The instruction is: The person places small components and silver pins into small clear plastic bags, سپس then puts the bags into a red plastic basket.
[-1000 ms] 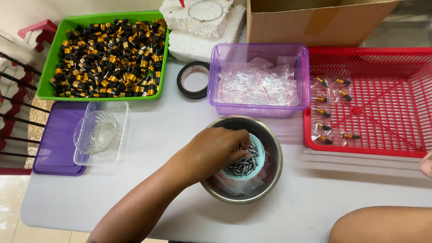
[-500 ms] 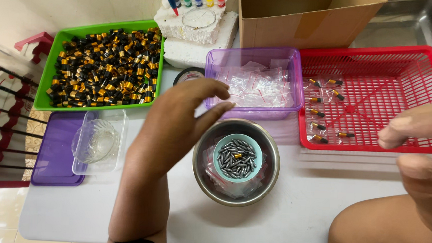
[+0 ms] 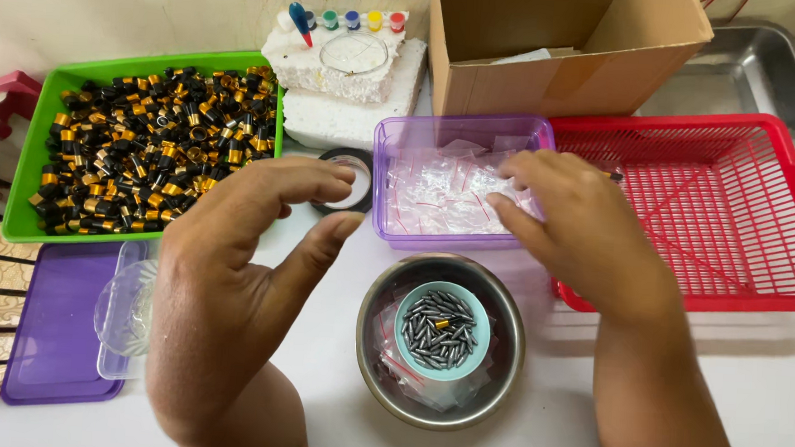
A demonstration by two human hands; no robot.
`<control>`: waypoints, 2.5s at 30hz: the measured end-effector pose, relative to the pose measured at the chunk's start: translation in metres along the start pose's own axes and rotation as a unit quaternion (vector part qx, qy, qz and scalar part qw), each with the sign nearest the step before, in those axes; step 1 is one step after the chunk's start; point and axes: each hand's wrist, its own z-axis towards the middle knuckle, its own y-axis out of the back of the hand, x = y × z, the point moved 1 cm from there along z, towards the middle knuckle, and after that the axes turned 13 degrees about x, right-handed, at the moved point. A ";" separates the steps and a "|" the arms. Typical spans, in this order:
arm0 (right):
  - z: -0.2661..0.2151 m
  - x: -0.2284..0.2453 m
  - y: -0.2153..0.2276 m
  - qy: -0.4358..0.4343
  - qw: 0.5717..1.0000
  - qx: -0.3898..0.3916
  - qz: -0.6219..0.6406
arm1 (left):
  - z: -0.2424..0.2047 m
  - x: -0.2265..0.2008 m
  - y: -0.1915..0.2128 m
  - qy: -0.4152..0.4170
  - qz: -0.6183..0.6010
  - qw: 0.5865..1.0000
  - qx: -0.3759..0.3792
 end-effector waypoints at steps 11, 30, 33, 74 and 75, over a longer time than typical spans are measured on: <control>0.034 -0.026 -0.070 -0.090 0.973 0.137 -0.162 | -0.001 0.006 0.000 -0.018 0.001 0.997 0.071; 0.037 -0.020 -0.057 -0.168 0.950 0.253 -0.069 | 0.026 0.058 -0.067 0.093 0.024 0.972 0.214; 0.032 -0.022 -0.049 -0.166 0.959 0.228 -0.040 | 0.036 0.061 -0.076 0.184 0.027 0.942 0.279; -0.036 0.024 0.053 0.261 0.884 0.161 0.352 | 0.013 0.005 -0.051 0.000 -0.196 0.951 0.240; -0.036 0.025 0.054 0.250 0.890 0.168 0.343 | 0.012 0.004 -0.051 -0.001 -0.202 0.949 0.242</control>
